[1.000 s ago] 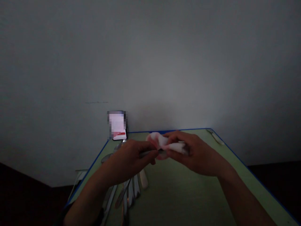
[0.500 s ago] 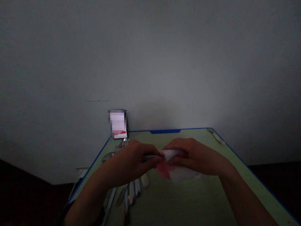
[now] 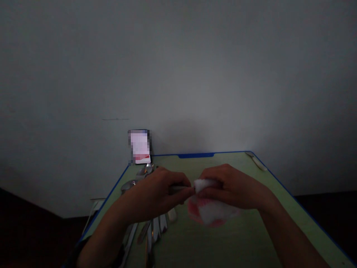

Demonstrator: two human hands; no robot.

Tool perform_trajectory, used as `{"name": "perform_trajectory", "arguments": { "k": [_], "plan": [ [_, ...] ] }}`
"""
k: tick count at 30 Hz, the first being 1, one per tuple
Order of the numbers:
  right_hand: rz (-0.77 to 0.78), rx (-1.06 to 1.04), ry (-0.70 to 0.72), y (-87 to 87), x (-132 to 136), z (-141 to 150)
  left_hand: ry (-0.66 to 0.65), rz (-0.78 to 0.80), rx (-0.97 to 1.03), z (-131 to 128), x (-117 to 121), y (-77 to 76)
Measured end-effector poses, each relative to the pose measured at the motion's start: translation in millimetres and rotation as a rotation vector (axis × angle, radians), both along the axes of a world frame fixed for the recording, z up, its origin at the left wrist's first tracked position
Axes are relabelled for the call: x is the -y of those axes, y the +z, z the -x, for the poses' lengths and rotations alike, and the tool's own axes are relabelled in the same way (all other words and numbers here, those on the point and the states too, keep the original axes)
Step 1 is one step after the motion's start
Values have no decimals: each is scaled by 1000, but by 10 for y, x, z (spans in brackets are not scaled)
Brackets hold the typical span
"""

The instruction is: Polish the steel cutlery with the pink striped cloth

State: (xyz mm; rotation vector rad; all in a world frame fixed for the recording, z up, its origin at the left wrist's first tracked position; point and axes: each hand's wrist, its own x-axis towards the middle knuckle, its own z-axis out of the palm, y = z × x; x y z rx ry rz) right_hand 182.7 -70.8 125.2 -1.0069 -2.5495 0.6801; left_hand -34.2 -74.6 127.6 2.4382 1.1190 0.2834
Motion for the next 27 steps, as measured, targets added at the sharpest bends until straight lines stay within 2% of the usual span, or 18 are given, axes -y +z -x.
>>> {"name": "perform_trajectory", "arguments": {
  "k": [9,17,27],
  "plan": [
    [-17,-1,-14,5,-5,10,-17,11,21,-10,-1,8],
    [-27,-4,43,18,-3,0,-35,38,42,-24,7,15],
    [9,5,32,22,0,-11,-34,65,52,-34,7,26]
  ]
}}
